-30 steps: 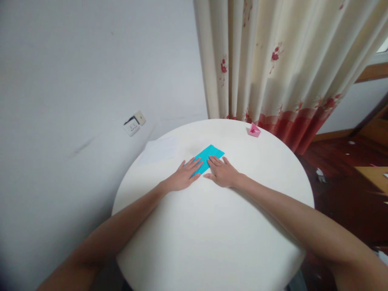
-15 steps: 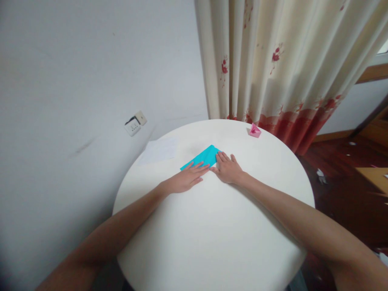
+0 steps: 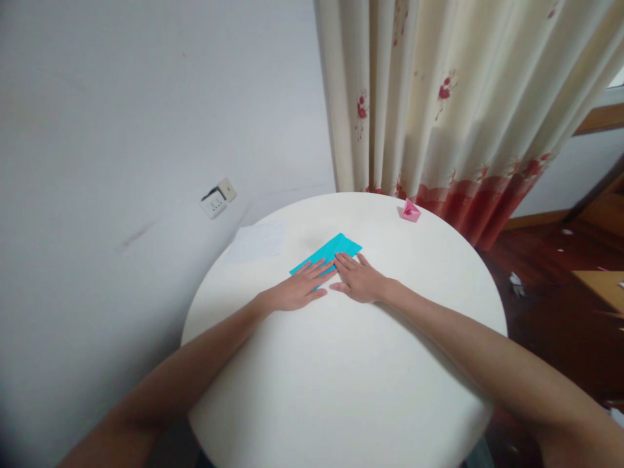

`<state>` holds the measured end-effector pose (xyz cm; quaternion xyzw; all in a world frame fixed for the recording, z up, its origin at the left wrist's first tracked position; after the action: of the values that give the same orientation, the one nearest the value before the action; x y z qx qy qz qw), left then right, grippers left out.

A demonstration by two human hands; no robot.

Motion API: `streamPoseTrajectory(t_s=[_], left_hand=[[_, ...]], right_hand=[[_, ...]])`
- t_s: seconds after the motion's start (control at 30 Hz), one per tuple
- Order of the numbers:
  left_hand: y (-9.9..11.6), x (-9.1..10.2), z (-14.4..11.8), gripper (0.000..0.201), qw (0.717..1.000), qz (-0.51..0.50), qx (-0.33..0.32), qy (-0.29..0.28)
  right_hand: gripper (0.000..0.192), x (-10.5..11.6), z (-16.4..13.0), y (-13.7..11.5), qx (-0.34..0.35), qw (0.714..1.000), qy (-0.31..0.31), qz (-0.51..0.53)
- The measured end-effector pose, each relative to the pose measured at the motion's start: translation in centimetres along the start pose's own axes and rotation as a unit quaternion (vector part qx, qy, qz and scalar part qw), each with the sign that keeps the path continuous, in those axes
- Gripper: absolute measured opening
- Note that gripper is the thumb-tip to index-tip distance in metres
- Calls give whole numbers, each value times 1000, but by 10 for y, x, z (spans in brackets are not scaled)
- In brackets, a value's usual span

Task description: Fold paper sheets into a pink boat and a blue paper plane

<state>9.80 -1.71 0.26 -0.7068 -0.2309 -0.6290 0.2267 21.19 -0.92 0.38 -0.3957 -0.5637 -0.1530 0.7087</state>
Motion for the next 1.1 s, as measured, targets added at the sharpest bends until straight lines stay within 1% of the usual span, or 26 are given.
streamPoseTrajectory(t_s=[0.1, 0.27, 0.4, 0.53, 0.67, 0.87, 0.97, 1.1], left_hand=[[0, 1, 0, 65, 1000, 2, -2, 4], [0, 0, 0, 64, 1000, 3, -2, 3], [0, 1, -1, 63, 1000, -6, -3, 7], [1, 2, -3, 62, 1000, -11, -4, 14], [2, 3, -5, 62, 1000, -15, -8, 7], [4, 6, -6, 61, 999, -41, -19, 0], [3, 5, -5, 61, 999, -40, -19, 3], [-1, 3, -2, 63, 998, -56, -11, 17]], right_hand=[[91, 0, 0, 0, -4, 1000, -3, 0], [89, 2, 0, 1, -10, 1000, 4, 1], [88, 2, 1, 5, -28, 1000, 7, -6], [87, 3, 1, 15, -57, 998, 21, -12], [87, 5, 1, 32, -93, 994, 45, -26], [86, 8, 2, 47, -102, 992, 63, -31], [86, 9, 2, 42, -89, 994, 57, -27], [88, 3, 0, 16, -17, 1000, 6, -3]])
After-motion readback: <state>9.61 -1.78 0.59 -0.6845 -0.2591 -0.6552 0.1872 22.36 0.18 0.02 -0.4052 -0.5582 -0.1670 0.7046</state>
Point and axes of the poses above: each hand's wrist, its own z-axis towards the middle knuckle, its own x-axis out of the back of the hand, y = z × x, the point moved 9 cm from there along z, towards the middle knuckle, and after that the axes turned 10 degrees about z, right-handed, at the moved point
